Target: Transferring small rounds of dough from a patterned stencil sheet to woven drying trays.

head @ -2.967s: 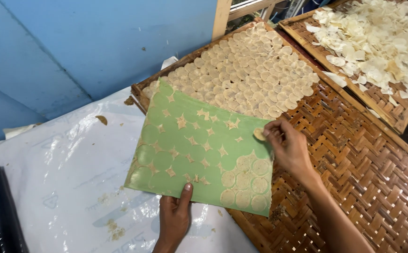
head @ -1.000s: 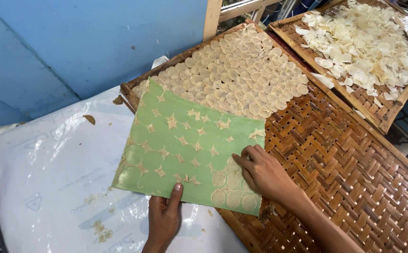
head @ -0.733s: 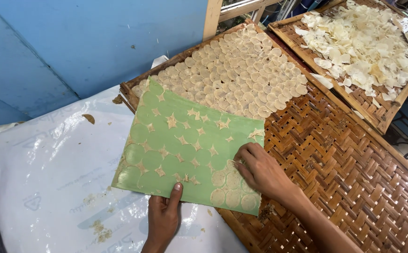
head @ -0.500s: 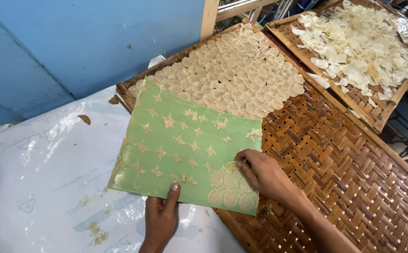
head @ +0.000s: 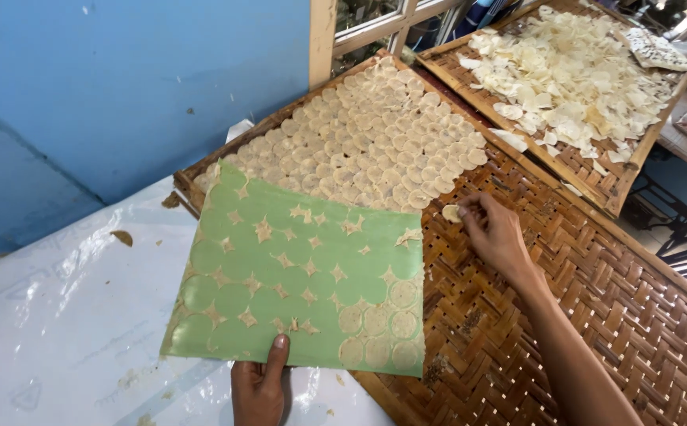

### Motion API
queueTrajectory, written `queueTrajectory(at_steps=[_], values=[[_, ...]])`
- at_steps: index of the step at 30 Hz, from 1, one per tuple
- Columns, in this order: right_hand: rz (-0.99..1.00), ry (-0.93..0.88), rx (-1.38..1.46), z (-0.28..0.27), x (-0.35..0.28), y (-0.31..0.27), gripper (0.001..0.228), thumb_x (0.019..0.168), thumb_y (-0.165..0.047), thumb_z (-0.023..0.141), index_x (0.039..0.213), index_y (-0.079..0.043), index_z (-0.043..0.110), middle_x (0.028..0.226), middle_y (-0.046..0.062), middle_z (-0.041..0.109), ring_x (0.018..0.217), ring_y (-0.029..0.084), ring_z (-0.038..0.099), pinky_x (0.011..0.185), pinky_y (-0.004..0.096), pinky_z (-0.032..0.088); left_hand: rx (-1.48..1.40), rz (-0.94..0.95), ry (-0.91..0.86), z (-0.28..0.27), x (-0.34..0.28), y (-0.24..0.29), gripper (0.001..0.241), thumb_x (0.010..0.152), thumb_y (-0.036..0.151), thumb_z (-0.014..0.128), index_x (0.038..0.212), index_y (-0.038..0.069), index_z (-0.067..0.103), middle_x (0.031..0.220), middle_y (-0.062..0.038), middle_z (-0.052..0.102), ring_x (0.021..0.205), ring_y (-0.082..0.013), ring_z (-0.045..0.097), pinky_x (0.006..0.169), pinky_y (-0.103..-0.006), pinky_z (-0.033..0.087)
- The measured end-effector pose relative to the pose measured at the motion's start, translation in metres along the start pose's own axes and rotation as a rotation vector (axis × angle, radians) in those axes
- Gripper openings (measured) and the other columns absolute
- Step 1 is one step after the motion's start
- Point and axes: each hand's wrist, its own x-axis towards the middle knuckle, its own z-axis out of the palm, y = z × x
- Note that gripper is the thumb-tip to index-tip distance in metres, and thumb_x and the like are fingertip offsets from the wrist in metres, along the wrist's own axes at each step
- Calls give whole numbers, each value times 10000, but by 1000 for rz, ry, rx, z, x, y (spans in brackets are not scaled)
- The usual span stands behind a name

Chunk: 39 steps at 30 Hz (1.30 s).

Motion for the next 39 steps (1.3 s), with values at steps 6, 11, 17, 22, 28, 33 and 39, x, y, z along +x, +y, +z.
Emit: queueTrajectory(at_steps=[6,11,17,22,28,33,39], values=[[60,194,-37,9,62,85,170,988,-122,643,1072,23,670,992,136,669,766,214,591,706,348,517,-116,-66,51,0,7,-33,390,859,-13,627,1231,-131,651,1077,-272,800,905,-323,788,795,-389,632],[178,330,17,18,119,150,50,989,-43,654,1035,-25,646,913,93,631,697,164,523,647,301,491,-213,82,37,-18,30,-114,462,808,-39,668,1266,-94,645,1080,-261,805,908,-341,805,791,-403,655],[189,507,-131,37,157,219,109,949,-234,749,1031,-163,758,878,55,719,858,270,708,775,427,529,-255,84,50,-17,38,-113,489,805,-47,659,1290,-102,618,1098,-278,795,921,-355,802,800,-412,653],[206,527,-132,37,155,209,115,982,-192,728,1057,-107,744,912,87,736,894,329,706,786,492,530,-316,71,63,-11,32,-112,523,803,-57,649,1319,-111,587,1120,-298,783,937,-372,799,811,-424,651],[152,481,-287,38,162,213,191,1064,-155,647,949,-46,753,774,58,639,612,149,451,516,278,373,-369,63,70,-5,19,-100,556,800,-67,638,1347,-120,555,1141,-319,771,952,-389,795,822,-435,649],[-34,562,-140,28,129,173,157,1017,19,661,1167,15,615,904,70,541,698,174,477,646,324,426,-192,-68,95,4,2,-24,310,865,-6,645,1149,-127,665,937,-238,777,786,-274,711,704,-366,572],[-168,281,42,24,16,-8,184,980,49,608,1163,47,626,1043,182,637,827,253,609,677,334,549,-22,-33,-23,3,-1,10,215,941,114,649,991,-91,695,735,-113,721,603,-139,584,550,-287,494]])
